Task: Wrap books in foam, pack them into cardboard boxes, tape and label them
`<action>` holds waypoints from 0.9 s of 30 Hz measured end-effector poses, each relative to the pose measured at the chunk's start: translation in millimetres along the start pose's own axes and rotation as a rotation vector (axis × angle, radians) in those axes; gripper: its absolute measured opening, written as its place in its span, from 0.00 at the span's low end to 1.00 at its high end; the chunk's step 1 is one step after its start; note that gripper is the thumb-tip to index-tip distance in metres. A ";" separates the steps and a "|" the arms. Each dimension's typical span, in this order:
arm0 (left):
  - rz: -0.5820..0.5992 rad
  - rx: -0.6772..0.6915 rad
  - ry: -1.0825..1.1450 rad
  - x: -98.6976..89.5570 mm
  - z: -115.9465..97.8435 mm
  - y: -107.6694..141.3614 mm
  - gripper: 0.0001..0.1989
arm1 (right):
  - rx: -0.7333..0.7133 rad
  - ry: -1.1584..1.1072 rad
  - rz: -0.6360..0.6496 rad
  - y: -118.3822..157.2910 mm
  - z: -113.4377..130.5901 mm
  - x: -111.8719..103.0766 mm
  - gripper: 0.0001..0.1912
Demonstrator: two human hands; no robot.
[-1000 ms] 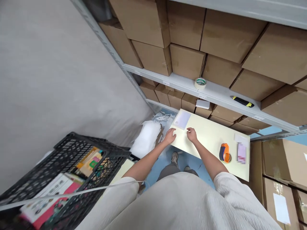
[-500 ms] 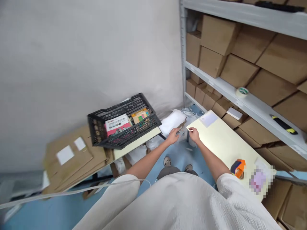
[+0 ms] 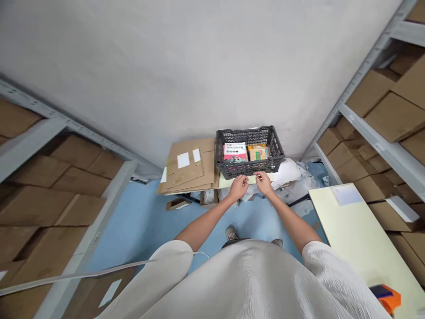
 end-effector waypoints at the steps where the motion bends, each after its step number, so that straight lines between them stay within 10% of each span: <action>1: -0.031 -0.011 -0.008 -19.6 19.3 2.3 0.15 | -0.035 -0.020 0.028 -0.1 17.8 25.2 0.15; 8: -0.136 -0.188 -0.047 -135.5 161.8 19.7 0.16 | -0.190 -0.092 0.204 1.8 104.4 192.7 0.15; 15: -0.190 -0.438 -0.076 -199.3 285.0 44.4 0.21 | 0.030 0.050 0.369 -7.9 82.5 328.5 0.15; 27: -0.208 -0.826 -0.153 -218.4 406.5 68.2 0.29 | 0.166 0.232 0.424 -36.0 31.7 425.3 0.24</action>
Point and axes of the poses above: each hand's wrist, its own y-axis away from the middle knuckle, its own x-axis out of the palm, z = x × y, the point moved 7 cm from there along -y, towards the middle knuckle, and after that the axes turned 9 degrees about -z, right-handed, at the moved point
